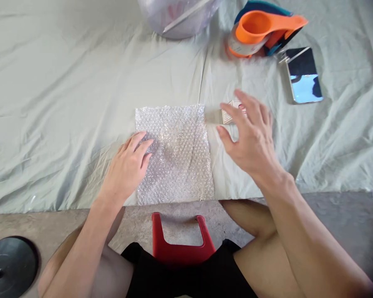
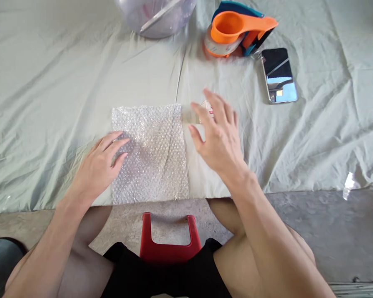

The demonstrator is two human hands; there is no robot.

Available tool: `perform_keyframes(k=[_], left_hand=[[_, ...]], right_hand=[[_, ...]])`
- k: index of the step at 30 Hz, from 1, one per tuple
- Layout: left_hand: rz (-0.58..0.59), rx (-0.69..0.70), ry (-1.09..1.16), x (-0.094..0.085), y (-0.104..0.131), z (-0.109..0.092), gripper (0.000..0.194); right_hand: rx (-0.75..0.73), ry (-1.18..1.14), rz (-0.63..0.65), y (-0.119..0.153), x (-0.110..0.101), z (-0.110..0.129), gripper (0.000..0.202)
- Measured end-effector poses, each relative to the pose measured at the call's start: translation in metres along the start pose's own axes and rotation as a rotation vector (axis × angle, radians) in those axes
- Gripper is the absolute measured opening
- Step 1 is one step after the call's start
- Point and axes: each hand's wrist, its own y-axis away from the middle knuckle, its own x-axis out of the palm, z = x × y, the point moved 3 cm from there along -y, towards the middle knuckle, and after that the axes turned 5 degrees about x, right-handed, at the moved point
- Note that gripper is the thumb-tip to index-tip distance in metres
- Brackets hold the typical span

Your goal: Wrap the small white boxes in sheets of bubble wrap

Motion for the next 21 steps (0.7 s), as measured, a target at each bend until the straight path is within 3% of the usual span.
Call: perform_keyframes(k=[5,10,13,16,21], left_hand=[[0.019,-0.016,-0.001,-0.001,-0.002,-0.004,0.042],[0.023,-0.033,-0.016,-0.003,-0.003,-0.009,0.042],[0.02,-0.033,-0.032,-0.003,-0.005,-0.011,0.041],[0.028,-0.035,-0.03,-0.002,-0.006,-0.011,0.041],[0.018,-0.032,-0.029,0.0,-0.007,-0.011,0.042]], right_hand=[[0.089,0.024,-0.027,-0.011,0.001,-0.044,0.057],[0.116,0.004,0.013,-0.013,0.002,-0.053,0.059],[0.118,0.022,-0.014,-0.01,-0.001,-0.036,0.054],[0.084,0.003,-0.045,-0.001,0.002,-0.005,0.054],[-0.042,-0.134,0.058,0.02,0.028,0.055,0.056]])
